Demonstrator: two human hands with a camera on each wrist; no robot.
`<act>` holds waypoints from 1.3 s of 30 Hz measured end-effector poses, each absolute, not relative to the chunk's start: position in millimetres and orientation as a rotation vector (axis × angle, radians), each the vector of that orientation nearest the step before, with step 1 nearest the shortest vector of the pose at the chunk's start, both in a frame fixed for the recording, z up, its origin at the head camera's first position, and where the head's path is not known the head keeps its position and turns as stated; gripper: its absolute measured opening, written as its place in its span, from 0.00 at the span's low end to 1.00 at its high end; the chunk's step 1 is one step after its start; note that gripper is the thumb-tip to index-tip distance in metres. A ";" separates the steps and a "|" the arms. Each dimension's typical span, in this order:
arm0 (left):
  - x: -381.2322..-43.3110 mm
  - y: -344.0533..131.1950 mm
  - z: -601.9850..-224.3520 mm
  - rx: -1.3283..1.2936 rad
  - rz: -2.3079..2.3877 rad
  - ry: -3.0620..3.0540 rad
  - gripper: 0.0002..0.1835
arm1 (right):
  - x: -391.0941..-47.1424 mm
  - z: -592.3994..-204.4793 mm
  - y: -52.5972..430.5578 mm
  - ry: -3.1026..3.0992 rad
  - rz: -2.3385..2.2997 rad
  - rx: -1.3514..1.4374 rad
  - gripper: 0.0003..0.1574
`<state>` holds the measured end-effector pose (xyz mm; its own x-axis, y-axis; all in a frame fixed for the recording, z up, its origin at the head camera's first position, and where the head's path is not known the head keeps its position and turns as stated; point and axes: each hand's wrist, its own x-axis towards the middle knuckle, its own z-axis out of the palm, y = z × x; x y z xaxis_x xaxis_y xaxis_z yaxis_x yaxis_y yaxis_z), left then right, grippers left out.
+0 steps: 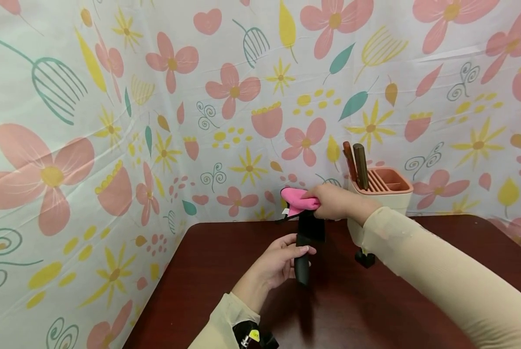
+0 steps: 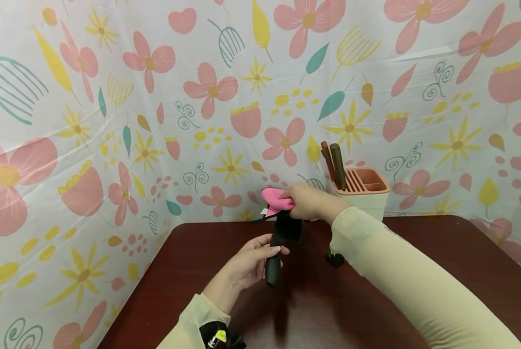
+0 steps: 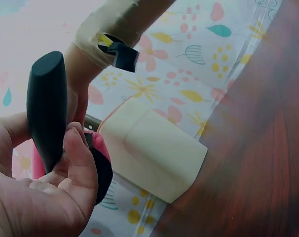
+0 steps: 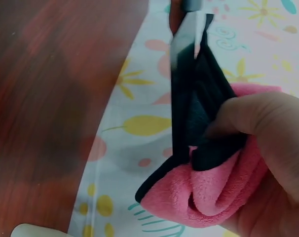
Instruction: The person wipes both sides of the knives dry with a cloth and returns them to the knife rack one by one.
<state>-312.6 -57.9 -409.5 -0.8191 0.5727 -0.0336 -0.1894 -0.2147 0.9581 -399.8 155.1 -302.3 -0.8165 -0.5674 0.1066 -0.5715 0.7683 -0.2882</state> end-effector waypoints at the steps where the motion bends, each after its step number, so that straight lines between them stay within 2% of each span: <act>1: -312.5 -58.2 -410.1 0.462 2.073 1.564 0.23 | -399.3 -300.7 155.1 -2.971 0.516 0.947 0.36; 5: -310.4 -58.4 -411.1 0.500 2.101 1.584 0.26 | -397.7 -295.2 153.7 -3.076 0.610 0.908 0.43; 9: -309.1 -58.0 -411.2 0.551 2.134 1.612 0.27 | -395.7 -291.9 151.8 -3.084 0.583 0.917 0.45; 33: -309.3 -60.3 -409.9 0.601 2.171 1.668 0.24 | -361.2 -288.9 144.0 -3.008 0.395 0.992 0.40; 39: -307.3 -59.9 -410.4 0.655 2.132 1.725 0.24 | -360.2 -289.2 145.5 -2.999 0.466 0.964 0.40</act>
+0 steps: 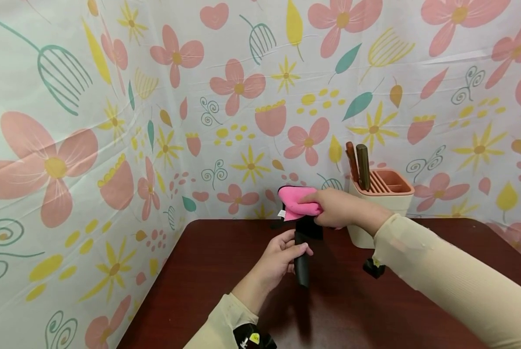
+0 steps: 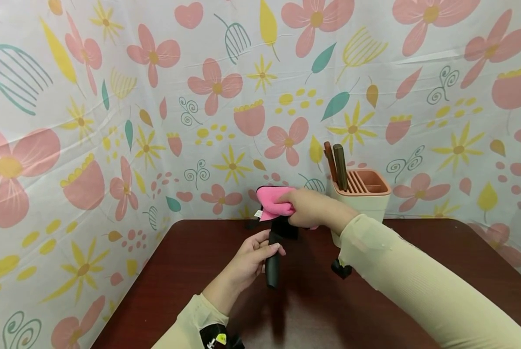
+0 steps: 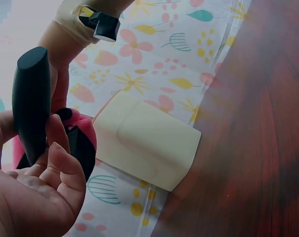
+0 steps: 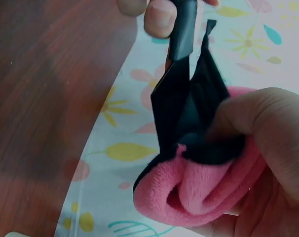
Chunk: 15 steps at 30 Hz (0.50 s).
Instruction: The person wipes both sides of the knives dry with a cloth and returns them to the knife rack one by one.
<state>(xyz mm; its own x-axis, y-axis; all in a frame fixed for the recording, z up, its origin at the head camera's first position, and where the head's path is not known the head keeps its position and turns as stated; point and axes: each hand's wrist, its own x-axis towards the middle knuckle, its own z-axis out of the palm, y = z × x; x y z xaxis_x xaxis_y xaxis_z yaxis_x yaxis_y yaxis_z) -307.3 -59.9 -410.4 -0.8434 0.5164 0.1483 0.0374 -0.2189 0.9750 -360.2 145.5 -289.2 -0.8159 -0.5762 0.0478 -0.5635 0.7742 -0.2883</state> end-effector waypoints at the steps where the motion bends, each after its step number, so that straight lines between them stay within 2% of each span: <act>1: -306.8 -59.9 -410.1 0.662 2.131 1.730 0.24 | -361.3 -290.2 145.8 2.928 -0.457 -0.945 0.40; 8: -305.6 -59.6 -409.2 0.693 2.130 1.753 0.24 | -371.9 -303.8 145.3 3.126 -0.367 -1.099 0.33; 15: -303.4 -56.2 -409.4 0.693 2.127 1.764 0.25 | -375.8 -301.2 145.2 3.240 -0.276 -1.000 0.24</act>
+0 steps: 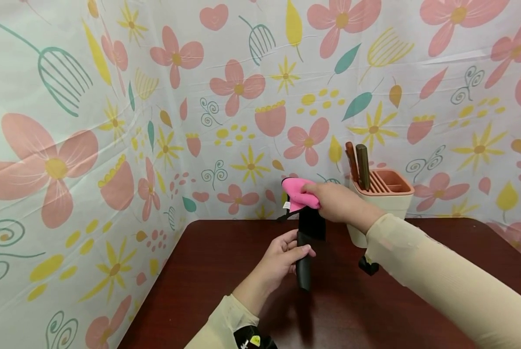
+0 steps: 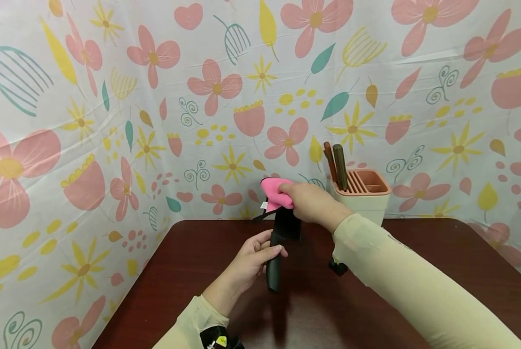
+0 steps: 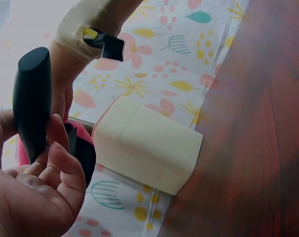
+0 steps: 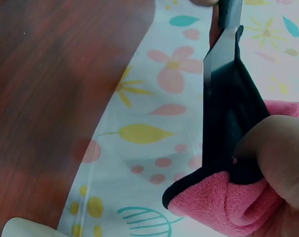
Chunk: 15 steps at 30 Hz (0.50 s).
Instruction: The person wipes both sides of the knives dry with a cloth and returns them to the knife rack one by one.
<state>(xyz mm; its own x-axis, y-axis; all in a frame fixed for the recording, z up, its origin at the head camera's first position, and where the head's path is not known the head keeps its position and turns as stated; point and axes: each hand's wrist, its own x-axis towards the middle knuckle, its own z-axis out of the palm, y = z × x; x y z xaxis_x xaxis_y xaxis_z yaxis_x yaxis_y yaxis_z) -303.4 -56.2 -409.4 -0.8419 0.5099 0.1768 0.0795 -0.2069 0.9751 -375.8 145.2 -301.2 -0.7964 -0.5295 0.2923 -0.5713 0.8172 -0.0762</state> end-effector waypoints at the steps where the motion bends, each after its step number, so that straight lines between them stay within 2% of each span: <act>1: -302.9 -55.7 -409.6 0.691 2.125 1.766 0.24 | -375.4 -301.0 145.1 -2.748 0.234 0.839 0.21; 7: -302.5 -54.0 -410.6 0.640 2.127 1.779 0.23 | -365.3 -304.3 139.3 -2.739 0.196 0.918 0.16; 15: -303.8 -56.2 -412.4 0.632 2.128 1.776 0.24 | -356.9 -308.2 136.8 -2.718 0.201 0.935 0.18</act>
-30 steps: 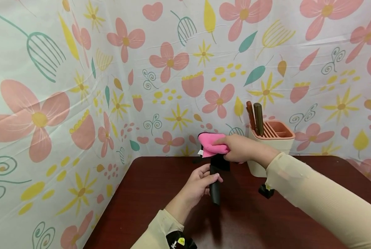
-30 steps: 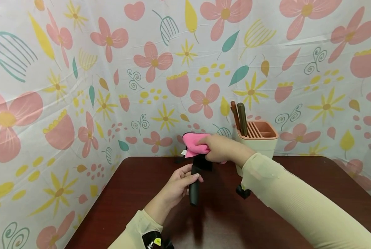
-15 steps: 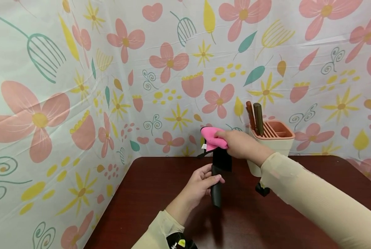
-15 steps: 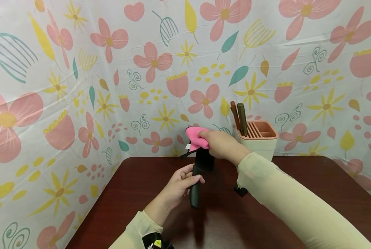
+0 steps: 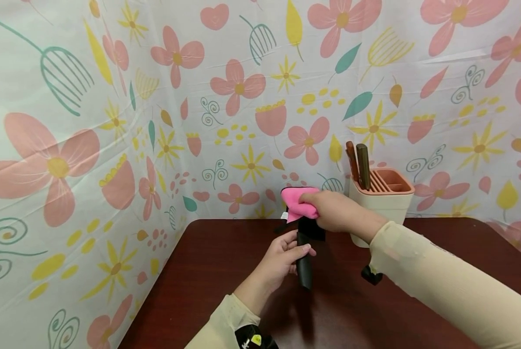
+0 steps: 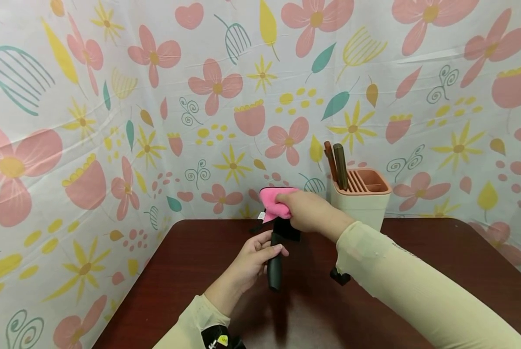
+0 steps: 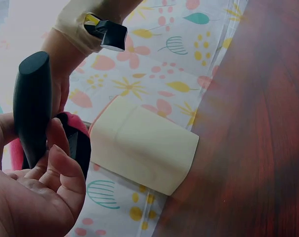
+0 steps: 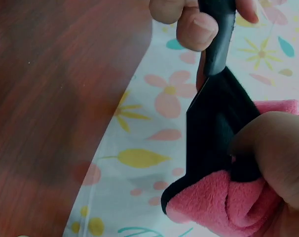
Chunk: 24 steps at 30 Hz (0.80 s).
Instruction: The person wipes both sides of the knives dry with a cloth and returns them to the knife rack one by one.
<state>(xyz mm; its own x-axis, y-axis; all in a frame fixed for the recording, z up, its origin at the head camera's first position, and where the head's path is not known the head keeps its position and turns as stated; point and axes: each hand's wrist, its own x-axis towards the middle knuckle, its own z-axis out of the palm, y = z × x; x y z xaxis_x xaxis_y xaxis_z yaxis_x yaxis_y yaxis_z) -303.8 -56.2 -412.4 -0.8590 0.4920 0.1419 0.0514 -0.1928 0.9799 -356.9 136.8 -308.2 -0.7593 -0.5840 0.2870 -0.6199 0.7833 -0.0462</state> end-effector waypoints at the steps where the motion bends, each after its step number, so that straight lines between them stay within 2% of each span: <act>1: -303.6 -56.0 -412.6 0.633 2.127 1.773 0.24 | -356.9 -308.9 138.4 -2.724 0.213 0.929 0.18; 11: -297.2 -47.7 -416.2 0.688 2.092 1.765 0.25 | -366.1 -307.9 151.1 -2.688 0.144 0.848 0.17; 21: -293.4 -43.1 -419.5 0.656 2.069 1.776 0.25 | -374.5 -300.4 151.5 -2.588 0.004 0.614 0.08; 24: -295.3 -43.7 -420.0 0.653 2.079 1.782 0.24 | -374.2 -296.6 153.1 -2.607 0.072 0.542 0.11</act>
<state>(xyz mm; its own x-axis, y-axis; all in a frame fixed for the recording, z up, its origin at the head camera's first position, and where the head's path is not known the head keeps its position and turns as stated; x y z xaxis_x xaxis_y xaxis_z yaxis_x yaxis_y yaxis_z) -295.3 -43.7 -420.0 -0.8423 0.5230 0.1303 0.0488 -0.1669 0.9848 -374.2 153.1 -296.6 -0.8098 -0.3637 0.4604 -0.3888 0.9203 0.0433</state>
